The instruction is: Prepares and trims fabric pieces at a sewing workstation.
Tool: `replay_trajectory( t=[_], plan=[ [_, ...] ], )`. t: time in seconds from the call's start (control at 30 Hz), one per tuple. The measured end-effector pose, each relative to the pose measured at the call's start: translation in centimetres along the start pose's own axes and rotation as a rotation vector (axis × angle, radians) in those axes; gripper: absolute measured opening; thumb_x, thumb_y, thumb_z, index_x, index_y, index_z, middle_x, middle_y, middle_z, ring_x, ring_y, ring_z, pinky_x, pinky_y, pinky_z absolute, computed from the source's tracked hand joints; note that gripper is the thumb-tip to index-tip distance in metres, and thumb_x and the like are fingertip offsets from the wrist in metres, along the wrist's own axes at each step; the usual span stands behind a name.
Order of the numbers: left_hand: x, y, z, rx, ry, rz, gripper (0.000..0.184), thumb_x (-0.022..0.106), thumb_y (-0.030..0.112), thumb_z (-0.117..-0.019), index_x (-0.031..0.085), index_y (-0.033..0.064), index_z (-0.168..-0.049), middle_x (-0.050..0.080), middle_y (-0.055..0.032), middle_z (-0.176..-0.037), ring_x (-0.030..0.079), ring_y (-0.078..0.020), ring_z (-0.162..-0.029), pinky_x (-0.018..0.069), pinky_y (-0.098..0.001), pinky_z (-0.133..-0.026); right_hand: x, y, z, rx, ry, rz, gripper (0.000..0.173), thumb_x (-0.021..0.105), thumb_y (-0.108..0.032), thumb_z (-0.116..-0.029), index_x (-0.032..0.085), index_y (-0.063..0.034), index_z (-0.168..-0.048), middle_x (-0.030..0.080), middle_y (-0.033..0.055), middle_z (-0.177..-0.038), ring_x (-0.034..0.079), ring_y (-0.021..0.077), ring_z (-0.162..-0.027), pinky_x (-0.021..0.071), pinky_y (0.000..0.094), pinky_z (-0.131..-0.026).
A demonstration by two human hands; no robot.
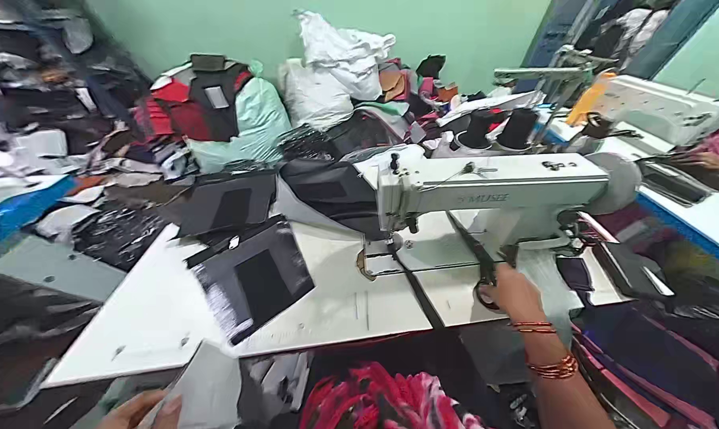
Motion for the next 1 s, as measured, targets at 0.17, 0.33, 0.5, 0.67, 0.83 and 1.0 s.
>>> replay_trajectory(
  t=[0.17, 0.33, 0.5, 0.67, 0.83, 1.0],
  plan=[
    [1.0, 0.5, 0.8, -0.066, 0.109, 0.126, 0.029, 0.056, 0.014, -0.0976, 0.060, -0.0124, -0.108, 0.066, -0.0129, -0.100, 0.063, -0.0028, -0.090, 0.0535, -0.0200, -0.081, -0.7, -10.1, 3.3, -0.693, 0.254, -0.163, 0.025, 0.064, -0.007, -0.0975, 0.068, 0.0076, -0.117, 0.066, 0.0336, -0.109, 0.064, 0.0533, -0.102, 0.0491, 0.0680, -0.087],
    [1.4, 2.2, 0.8, -0.040, 0.133, 0.254, 0.021, 0.056, 0.009, -0.1004, 0.061, -0.0087, -0.109, 0.068, -0.0068, -0.098, 0.062, 0.0017, -0.078, 0.0538, -0.0161, -0.070, 5.0, -24.2, 13.8, -1.376, 0.038, -0.545, 0.023, 0.061, -0.015, -0.0976, 0.071, 0.0010, -0.111, 0.072, 0.0176, -0.104, 0.071, 0.0283, -0.091, 0.0603, 0.0417, -0.080],
    [0.9, 3.3, 1.7, -0.011, 0.172, 0.304, 0.017, 0.055, 0.009, -0.1006, 0.060, -0.0061, -0.107, 0.066, -0.0057, -0.099, 0.059, 0.0019, -0.076, 0.0514, -0.0143, -0.068, 9.3, -32.3, 20.3, -1.467, -0.257, -0.844, 0.029, 0.067, -0.017, -0.0950, 0.069, 0.0006, -0.117, 0.070, 0.0131, -0.107, 0.068, 0.0141, -0.095, 0.0568, 0.0233, -0.083],
    [0.4, 2.8, 2.3, -0.075, 0.269, 0.414, 0.013, 0.056, 0.007, -0.0998, 0.059, -0.0030, -0.107, 0.064, 0.0003, -0.096, 0.057, 0.0050, -0.074, 0.0500, -0.0115, -0.066, 10.0, -33.5, 21.6, -1.360, -0.228, -0.989, 0.029, 0.070, -0.017, -0.0925, 0.067, 0.0017, -0.115, 0.071, 0.0091, -0.102, 0.070, 0.0074, -0.090, 0.0577, 0.0196, -0.082],
    [1.3, 2.8, 2.3, -0.082, 0.278, 0.469, 0.012, 0.056, 0.007, -0.0999, 0.059, -0.0019, -0.107, 0.065, 0.0012, -0.099, 0.060, 0.0048, -0.079, 0.0517, -0.0116, -0.069, 10.2, -32.8, 20.9, -1.278, -0.261, -1.085, 0.029, 0.071, -0.013, -0.0908, 0.066, 0.0041, -0.113, 0.070, 0.0098, -0.105, 0.070, 0.0061, -0.093, 0.0585, 0.0187, -0.084],
    [1.9, 3.0, 2.2, -0.105, 0.299, 0.481, 0.012, 0.056, 0.007, -0.0996, 0.060, -0.0018, -0.107, 0.065, 0.0023, -0.098, 0.060, 0.0055, -0.080, 0.0515, -0.0111, -0.070, 10.6, -32.3, 20.5, -1.187, -0.312, -1.139, 0.028, 0.072, -0.009, -0.0902, 0.067, 0.0054, -0.113, 0.070, 0.0121, -0.110, 0.071, 0.0084, -0.098, 0.0600, 0.0208, -0.085]
  ],
)
Point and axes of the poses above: each hand's wrist, its own z-axis away from the middle knuckle, its own x-axis out of the palm, y = z × x, the point moved 8 cm from there along -z, towards the middle knuckle
